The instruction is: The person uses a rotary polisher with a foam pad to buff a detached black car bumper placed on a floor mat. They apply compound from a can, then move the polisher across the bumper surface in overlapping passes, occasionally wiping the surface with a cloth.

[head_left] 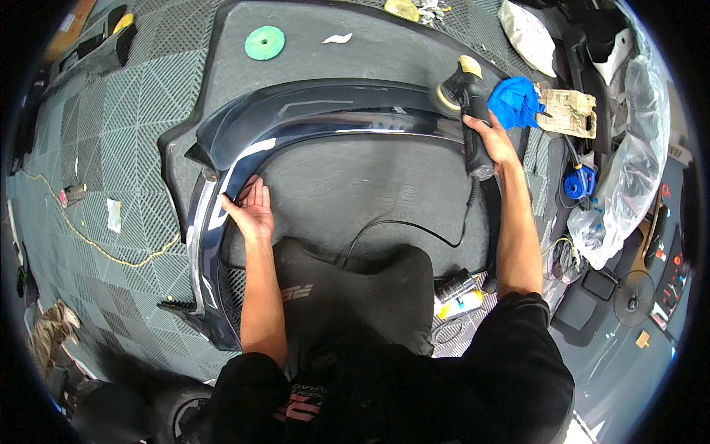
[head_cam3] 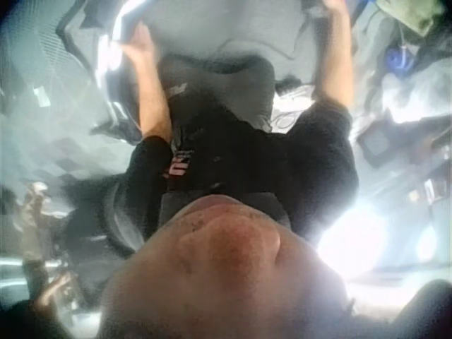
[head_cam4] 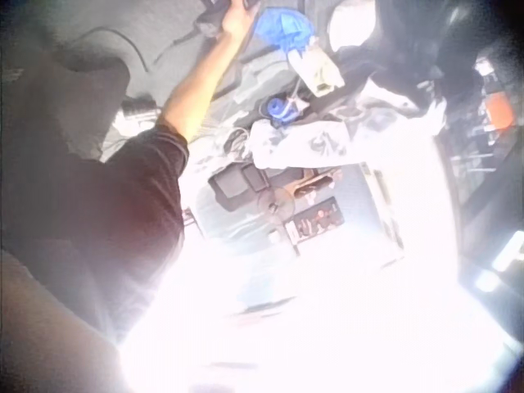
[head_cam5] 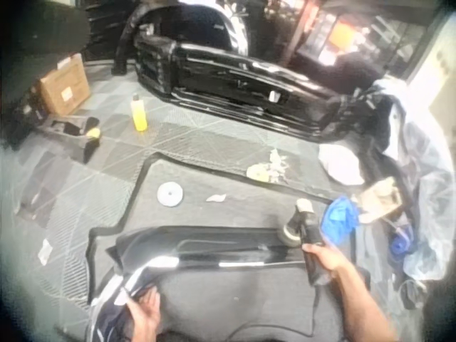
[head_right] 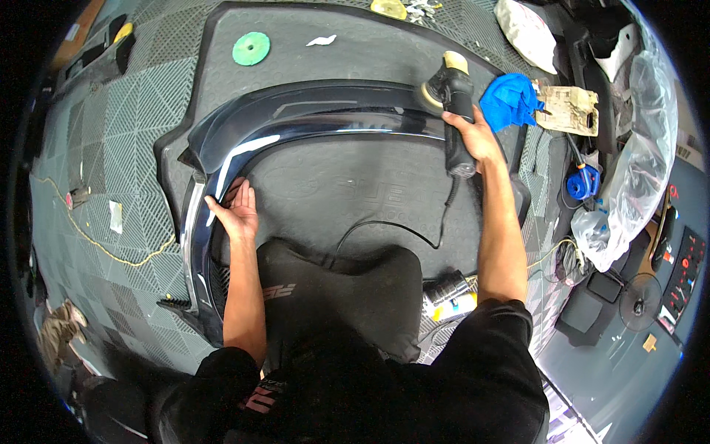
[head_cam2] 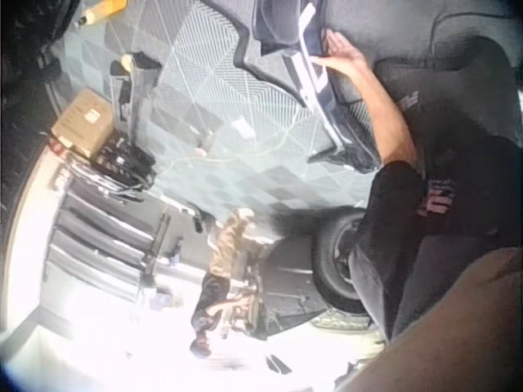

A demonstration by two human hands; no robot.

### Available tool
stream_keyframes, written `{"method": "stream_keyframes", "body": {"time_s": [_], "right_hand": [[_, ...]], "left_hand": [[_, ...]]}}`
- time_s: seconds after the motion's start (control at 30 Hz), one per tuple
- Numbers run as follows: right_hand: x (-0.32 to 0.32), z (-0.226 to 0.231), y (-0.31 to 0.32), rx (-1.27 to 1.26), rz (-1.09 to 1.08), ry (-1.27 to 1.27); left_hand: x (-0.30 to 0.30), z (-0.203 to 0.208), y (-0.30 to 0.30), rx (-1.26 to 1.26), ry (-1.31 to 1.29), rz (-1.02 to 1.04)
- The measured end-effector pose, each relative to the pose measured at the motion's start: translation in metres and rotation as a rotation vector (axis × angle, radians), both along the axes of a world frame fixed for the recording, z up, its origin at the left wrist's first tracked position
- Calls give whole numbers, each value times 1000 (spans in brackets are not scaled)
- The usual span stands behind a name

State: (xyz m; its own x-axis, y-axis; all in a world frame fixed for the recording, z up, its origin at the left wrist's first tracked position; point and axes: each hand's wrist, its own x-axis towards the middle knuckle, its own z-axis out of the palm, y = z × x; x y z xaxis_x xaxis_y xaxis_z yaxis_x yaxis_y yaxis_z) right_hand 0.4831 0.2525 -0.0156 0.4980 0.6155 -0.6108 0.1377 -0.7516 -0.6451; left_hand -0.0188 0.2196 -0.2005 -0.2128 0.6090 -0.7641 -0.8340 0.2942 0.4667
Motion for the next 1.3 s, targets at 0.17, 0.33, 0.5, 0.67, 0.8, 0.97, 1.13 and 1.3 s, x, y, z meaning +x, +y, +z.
{"method": "stream_keyframes", "body": {"time_s": [0.17, 0.33, 0.5, 0.67, 0.8, 0.97, 1.13, 1.3], "right_hand": [[-46, -9, 10, 72, 258, -109], [-121, -13, 56, 105, 615, -139], [-129, 1, 57, 54, 642, -14], [-51, -9, 18, 108, 482, -106], [46, -16, -33, 69, 266, -212], [129, -5, -139, 67, -81, -226], [156, 10, -265, 18, -469, -56], [141, 11, -377, 120, -757, 53]], "left_hand": [[-7, -3, -2, 31, -26, -58], [-11, -4, 0, 59, 25, -125], [-6, 2, 2, 61, 74, -176], [-6, 2, 5, 18, 112, -190], [-10, -4, 7, -33, 87, -167], [-15, -12, 10, -8, 46, -180], [-16, -11, 11, 7, 83, -193], [-15, -6, 10, 12, 40, -195]]}}
